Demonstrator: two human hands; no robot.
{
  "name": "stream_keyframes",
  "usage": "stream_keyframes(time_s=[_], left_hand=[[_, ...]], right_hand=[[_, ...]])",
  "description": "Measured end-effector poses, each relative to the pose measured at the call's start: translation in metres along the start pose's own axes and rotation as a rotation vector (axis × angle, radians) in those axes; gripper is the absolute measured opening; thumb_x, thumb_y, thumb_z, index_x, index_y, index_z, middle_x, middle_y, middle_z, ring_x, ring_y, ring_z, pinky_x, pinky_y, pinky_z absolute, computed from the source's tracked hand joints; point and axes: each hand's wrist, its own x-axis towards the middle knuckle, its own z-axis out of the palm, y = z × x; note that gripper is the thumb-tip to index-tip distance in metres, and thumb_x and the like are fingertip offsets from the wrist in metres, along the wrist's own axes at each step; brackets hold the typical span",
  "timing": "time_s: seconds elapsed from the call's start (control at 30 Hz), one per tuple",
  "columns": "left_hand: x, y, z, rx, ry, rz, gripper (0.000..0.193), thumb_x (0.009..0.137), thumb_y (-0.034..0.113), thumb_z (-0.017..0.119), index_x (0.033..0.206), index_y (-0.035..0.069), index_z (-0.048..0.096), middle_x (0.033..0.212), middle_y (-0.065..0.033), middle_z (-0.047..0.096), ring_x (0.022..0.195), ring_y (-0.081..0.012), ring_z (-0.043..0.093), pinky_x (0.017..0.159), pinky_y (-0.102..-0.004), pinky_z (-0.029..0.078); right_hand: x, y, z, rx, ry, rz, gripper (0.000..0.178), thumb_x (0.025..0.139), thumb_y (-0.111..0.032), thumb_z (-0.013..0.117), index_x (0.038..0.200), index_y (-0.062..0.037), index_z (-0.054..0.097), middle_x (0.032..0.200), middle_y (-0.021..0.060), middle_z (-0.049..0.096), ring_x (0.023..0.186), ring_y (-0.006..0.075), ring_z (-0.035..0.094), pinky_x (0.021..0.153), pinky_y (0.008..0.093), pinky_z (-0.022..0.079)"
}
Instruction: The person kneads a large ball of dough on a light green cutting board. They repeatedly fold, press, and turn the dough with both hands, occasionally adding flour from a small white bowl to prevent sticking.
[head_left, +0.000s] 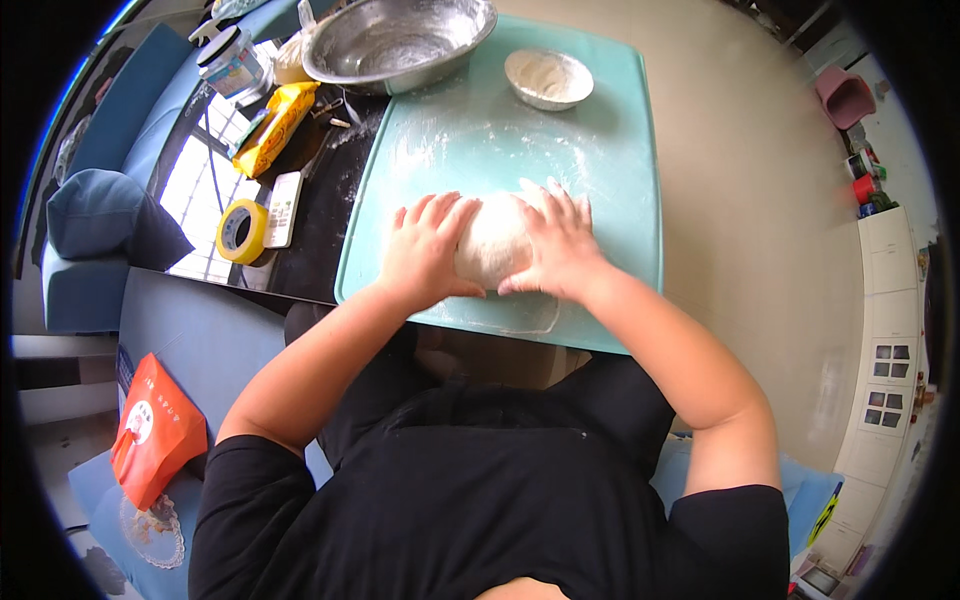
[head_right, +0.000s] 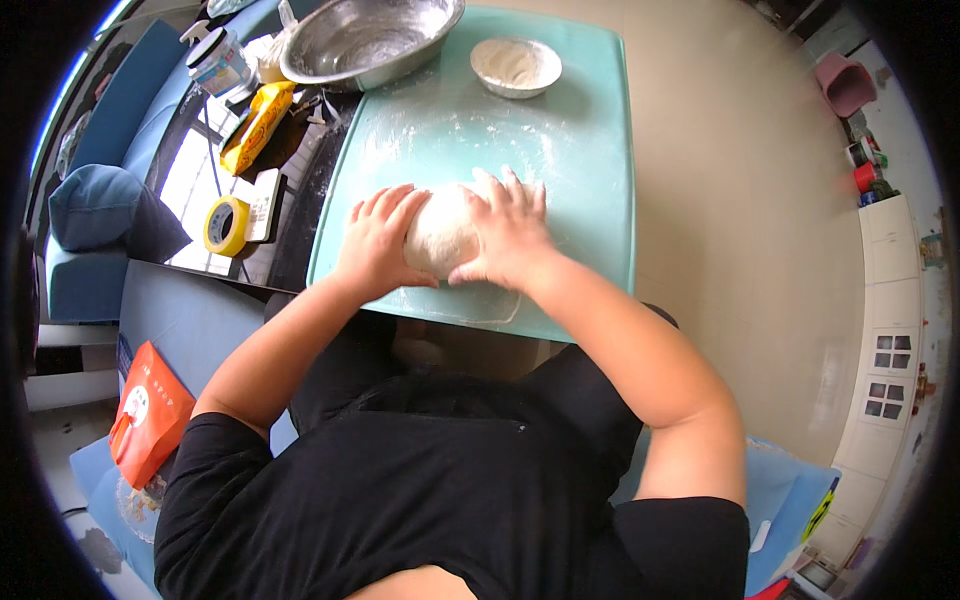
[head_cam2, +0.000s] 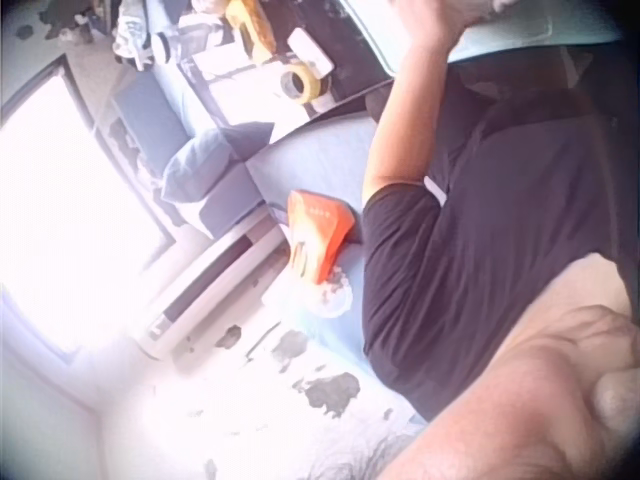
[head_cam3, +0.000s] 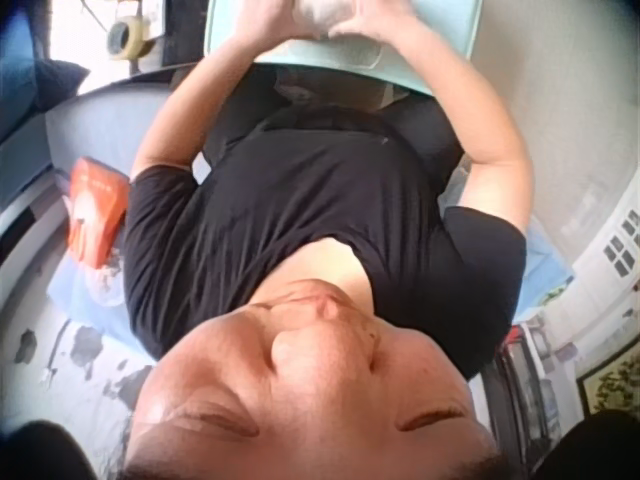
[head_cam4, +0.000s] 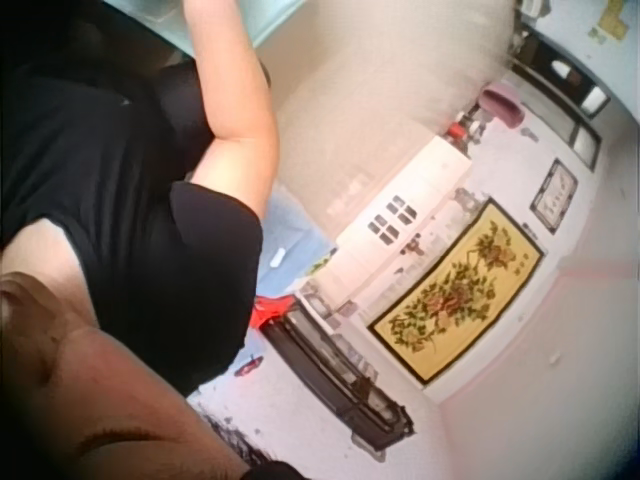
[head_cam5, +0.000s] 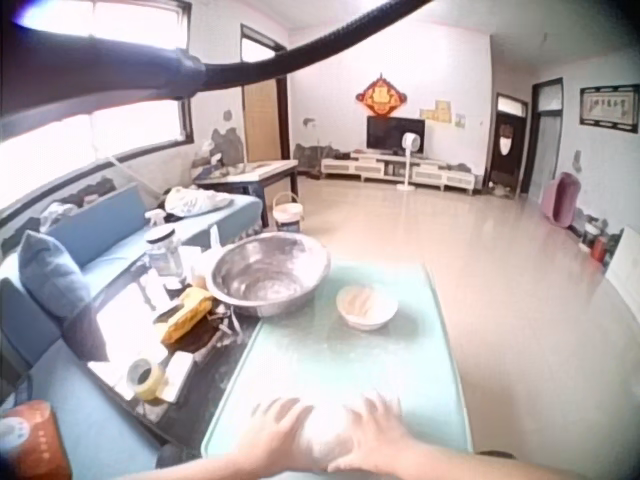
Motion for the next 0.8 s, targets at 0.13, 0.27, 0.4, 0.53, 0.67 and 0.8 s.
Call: stream_keyframes(time_s=[0.13, 0.27, 0.4, 0.53, 0.67, 0.8], left_hand=[[-0.006, -0.007, 0.018, 0.074, 0.177, 0.092, 0.088, 0.049, 0.044, 0.083, 0.126, 0.017, 0.049, 0.124, -0.0103, 0.05, 0.115, -0.032, 0.046, 0.094, -0.0462, 0.035], [0.042, -0.032, 0.024, 0.017, 0.142, 0.036, 0.083, 0.051, 0.041, 0.083, 0.123, 0.017, 0.05, 0.117, -0.0107, 0.054, 0.107, -0.0323, 0.052, 0.088, -0.0455, 0.042], [0.093, -0.053, 0.027, -0.015, -0.1, -0.155, 0.085, 0.055, 0.033, 0.085, 0.129, 0.016, 0.046, 0.116, -0.015, 0.055, 0.107, -0.0362, 0.054, 0.092, -0.0429, 0.044], [0.124, -0.073, 0.035, 0.017, -0.107, -0.194, 0.076, 0.061, 0.037, 0.08, 0.127, 0.016, 0.05, 0.11, -0.0139, 0.06, 0.101, -0.0327, 0.059, 0.086, -0.0408, 0.048], [0.135, -0.087, 0.047, 0.065, -0.036, -0.202, 0.067, 0.068, 0.041, 0.074, 0.127, 0.019, 0.05, 0.103, -0.0123, 0.063, 0.094, -0.0297, 0.063, 0.081, -0.0408, 0.05], [0.132, -0.074, 0.043, 0.109, 0.004, -0.243, 0.063, 0.07, 0.039, 0.074, 0.125, 0.021, 0.05, 0.103, -0.0112, 0.062, 0.094, -0.0307, 0.062, 0.081, -0.041, 0.05]], right_hand=[[-0.007, 0.008, 0.023, -0.125, 0.225, -0.146, 0.105, 0.055, -0.053, 0.079, 0.14, -0.0158, 0.031, 0.142, 0.0146, 0.029, 0.131, 0.0397, 0.025, 0.105, 0.0589, 0.021], [0.042, 0.034, 0.024, -0.144, 0.294, -0.155, 0.094, 0.059, -0.046, 0.079, 0.137, -0.0143, 0.035, 0.129, 0.0119, 0.041, 0.118, 0.0332, 0.042, 0.094, 0.0517, 0.037], [0.099, 0.047, 0.0, -0.076, 0.092, -0.029, 0.082, 0.065, -0.047, 0.077, 0.13, -0.0137, 0.04, 0.117, 0.0124, 0.052, 0.107, 0.0311, 0.055, 0.087, 0.0444, 0.046], [0.135, 0.052, -0.012, -0.004, -0.021, 0.048, 0.066, 0.071, -0.046, 0.072, 0.121, -0.0118, 0.046, 0.113, 0.0108, 0.056, 0.107, 0.0289, 0.057, 0.087, 0.0409, 0.049], [0.15, 0.058, 0.0, 0.1, 0.086, 0.121, 0.059, 0.07, -0.047, 0.07, 0.118, -0.019, 0.05, 0.113, 0.0087, 0.058, 0.108, 0.0292, 0.056, 0.088, 0.0418, 0.047], [0.139, 0.056, -0.005, 0.114, 0.185, 0.163, 0.059, 0.07, -0.047, 0.069, 0.12, -0.0206, 0.052, 0.113, 0.0086, 0.058, 0.107, 0.0297, 0.056, 0.086, 0.0426, 0.047]])
